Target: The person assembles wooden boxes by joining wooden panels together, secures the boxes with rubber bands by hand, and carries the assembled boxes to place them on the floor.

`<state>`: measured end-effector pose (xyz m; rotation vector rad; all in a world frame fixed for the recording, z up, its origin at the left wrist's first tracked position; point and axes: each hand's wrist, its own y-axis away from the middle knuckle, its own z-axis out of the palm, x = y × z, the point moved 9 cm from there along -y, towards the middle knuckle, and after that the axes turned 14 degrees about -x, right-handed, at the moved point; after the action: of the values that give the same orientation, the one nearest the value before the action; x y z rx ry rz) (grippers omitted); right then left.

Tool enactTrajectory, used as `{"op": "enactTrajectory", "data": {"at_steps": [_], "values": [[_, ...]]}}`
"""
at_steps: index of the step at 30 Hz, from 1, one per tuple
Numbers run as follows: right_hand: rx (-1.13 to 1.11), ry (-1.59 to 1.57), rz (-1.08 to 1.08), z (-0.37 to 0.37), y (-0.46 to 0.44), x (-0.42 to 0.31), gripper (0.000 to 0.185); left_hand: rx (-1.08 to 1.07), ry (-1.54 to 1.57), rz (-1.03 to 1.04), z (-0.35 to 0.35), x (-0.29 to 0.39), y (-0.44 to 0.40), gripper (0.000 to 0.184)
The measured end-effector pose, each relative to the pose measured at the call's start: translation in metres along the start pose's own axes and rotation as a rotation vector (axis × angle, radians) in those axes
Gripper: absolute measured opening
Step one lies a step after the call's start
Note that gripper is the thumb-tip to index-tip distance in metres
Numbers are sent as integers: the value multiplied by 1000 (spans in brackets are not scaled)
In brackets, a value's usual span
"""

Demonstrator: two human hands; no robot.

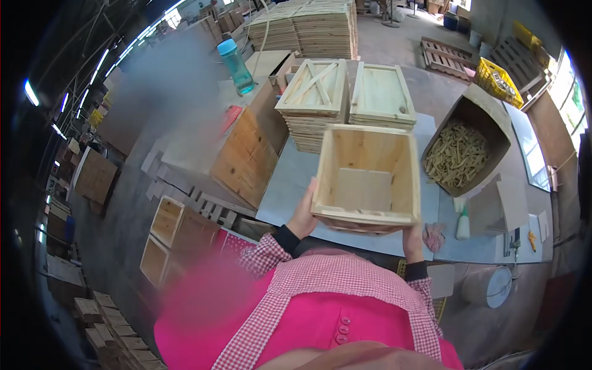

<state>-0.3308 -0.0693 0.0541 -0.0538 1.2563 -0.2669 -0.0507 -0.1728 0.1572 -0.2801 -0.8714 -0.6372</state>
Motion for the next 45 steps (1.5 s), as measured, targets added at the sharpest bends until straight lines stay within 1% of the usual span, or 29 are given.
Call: {"op": "enactTrajectory", "data": {"at_steps": [1,3,4,7,9,10,11,13,14,15,16,17,19,20,22,24,26,27,28,29,32,33,36,37,40,45], "values": [[-53,53,28,5,-10,-4,47,52,42,33,-8,1,1,56],[-162,155,95,23,-25,-20,44,79,32,13,-13,6,6,53],[-162,153,95,27,-31,-35,44,95,23,2,-15,10,6,50],[38,591,-24,39,-43,-124,36,133,-21,9,-12,20,7,45],[127,926,-363,76,-44,-194,28,196,-83,45,-13,24,13,39],[7,914,-403,107,-51,-215,27,197,-84,41,-13,26,13,39],[-113,897,-441,139,-56,-230,27,218,-152,23,-16,30,14,36],[-409,921,-435,197,-63,-225,32,263,-280,-11,-23,36,18,30],[-520,917,-447,220,-65,-212,32,265,-275,-14,-25,38,18,30],[-630,910,-458,240,-66,-196,33,262,-394,-35,-27,43,17,27],[-635,912,-452,250,-68,-188,33,259,-511,-56,-29,48,16,25],[-688,985,-402,263,-69,-174,35,257,-626,-77,-32,52,14,22],[-804,1128,-284,281,-66,-147,38,273,-615,-49,-40,55,11,20],[-826,1128,-253,283,-65,-142,38,290,-604,-24,-45,53,12,18],[-764,1154,-349,282,-63,-142,45,329,-294,40,-42,51,17,15],[-828,1174,-304,283,-58,-135,46,219,112,11,-51,29,14,13],[-886,1152,-334,285,-58,-134,43,173,365,50,-54,16,17,13],[-954,1145,-273,285,-53,-126,43,119,437,78,-47,16,20,14],[-924,1162,-267,284,-54,-127,41,53,490,109,-40,19,22,15],[-883,1187,-281,284,-57,-128,40,77,525,117,-46,17,26,15],[-908,1171,-199,283,-59,-123,41,-125,545,122,-37,16,33,17],[-900,1162,-177,284,-61,-123,42,-120,569,137,-35,16,35,17],[-904,1158,-158,286,-61,-123,42,-58,470,143,-29,18,39,16],[-893,1146,-159,286,-63,-125,42,-55,487,159,-27,22,38,16],[-902,1141,-153,288,-63,-126,42,-119,433,158,-19,35,35,17],[-893,1135,-176,290,-62,-129,41,-116,495,106,-26,20,24,19]]}}
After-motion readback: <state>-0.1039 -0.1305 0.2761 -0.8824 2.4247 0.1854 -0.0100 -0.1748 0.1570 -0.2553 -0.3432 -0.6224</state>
